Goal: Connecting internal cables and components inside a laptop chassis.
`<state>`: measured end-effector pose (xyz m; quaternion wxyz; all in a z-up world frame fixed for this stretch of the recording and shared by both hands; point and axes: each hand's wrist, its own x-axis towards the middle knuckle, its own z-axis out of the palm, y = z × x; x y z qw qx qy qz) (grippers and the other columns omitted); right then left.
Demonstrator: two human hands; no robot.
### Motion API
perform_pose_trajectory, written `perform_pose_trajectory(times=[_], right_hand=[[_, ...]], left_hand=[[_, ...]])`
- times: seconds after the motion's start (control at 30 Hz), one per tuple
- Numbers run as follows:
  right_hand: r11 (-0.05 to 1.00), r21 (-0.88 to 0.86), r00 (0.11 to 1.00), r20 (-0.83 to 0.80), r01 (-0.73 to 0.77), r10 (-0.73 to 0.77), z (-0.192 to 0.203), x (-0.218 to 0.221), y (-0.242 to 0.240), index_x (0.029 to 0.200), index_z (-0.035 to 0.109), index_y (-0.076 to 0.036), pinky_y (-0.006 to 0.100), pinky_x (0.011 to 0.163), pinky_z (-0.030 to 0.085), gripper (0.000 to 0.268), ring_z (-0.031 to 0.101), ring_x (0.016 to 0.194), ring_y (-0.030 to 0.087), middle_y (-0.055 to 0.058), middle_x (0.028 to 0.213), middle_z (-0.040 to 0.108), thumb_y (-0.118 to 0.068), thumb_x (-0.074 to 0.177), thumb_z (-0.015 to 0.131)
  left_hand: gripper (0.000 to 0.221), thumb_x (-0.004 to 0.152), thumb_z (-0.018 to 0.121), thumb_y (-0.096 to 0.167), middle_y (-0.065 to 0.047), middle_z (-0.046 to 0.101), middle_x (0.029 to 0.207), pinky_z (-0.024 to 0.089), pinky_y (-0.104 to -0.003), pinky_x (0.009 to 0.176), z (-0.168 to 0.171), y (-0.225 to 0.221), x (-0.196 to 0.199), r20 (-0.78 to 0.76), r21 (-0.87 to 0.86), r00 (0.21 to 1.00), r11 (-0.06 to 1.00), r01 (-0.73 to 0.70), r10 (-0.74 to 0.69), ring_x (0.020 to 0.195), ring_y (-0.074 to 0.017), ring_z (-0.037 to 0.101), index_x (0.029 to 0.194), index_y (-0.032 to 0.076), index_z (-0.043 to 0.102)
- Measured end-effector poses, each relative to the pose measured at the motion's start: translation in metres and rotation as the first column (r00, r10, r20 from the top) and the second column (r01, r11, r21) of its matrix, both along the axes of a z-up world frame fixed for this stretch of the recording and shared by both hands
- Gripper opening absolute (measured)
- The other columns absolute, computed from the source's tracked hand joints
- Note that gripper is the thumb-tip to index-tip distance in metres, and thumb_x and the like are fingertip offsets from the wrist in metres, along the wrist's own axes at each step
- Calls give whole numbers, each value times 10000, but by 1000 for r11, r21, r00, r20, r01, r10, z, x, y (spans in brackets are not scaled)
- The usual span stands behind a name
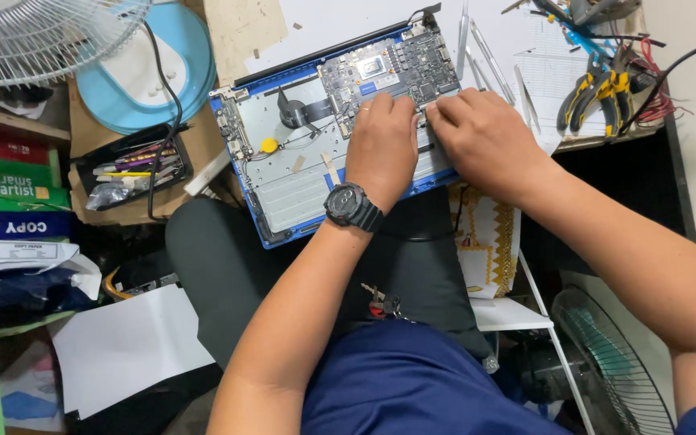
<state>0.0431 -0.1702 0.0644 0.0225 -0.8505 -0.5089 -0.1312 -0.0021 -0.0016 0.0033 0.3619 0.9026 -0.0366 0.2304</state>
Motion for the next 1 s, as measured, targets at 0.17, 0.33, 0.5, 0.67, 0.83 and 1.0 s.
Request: perform_pose_trajectory(times=[0.17,0.33,0.5,0.67,0.83,1.0], right_hand=[[941,306,970,-234,144,-72,-10,9,-24,1221,719,-30,423,910,555,384,661,1050,345,140,1171,714,47,862,605],[850,432,931,-326,303,-166,-25,1,-25,1179,736,-44,423,918,549,299,655,1035,338,118,1111,708,74,914,665],[899,366,962,-212,240,-171,-17,-8,-5,1178,750,-62,411,946,533,416,619,1075,332,103,1159,698,91,800,665],[929,296,970,-164,223,-180,-16,-8,0,1177,741,-65,405,954,520,435,602,1068,320,73,1173,710,71,767,682],[891,364,950,-248,272,-189,-7,-15,2,1180,749,-66,415,951,519,364,609,1089,330,86,1163,706,79,854,677],[742,531,887,-423,408,-185,-5,-36,-1,1175,737,-49,390,951,541,328,658,1069,313,111,1153,712,98,896,646]], left_hand=[[84,929,671,105,-158,594,961,507,-474,878,6,0,-3,-16,29,1000,1000,-5,5,977,-378,595,965,41,629],[73,888,668,37,-144,590,971,515,-462,854,10,-3,-4,-37,86,999,996,-22,25,971,-362,597,960,47,658],[161,866,661,1,-135,590,987,518,-448,854,24,-2,-10,-2,61,1000,998,5,-5,976,-353,596,1016,57,682],[228,903,666,-28,-138,613,1039,513,-448,888,60,17,-42,48,-45,999,999,16,-14,995,-353,607,1118,43,684],[221,922,678,-21,-136,661,1048,532,-436,881,80,54,-80,-19,-103,997,992,-71,69,987,-348,658,1134,40,689],[191,936,668,-5,-134,675,1032,547,-412,844,80,81,-114,-73,-92,986,983,-156,149,957,-332,679,1121,33,693]])
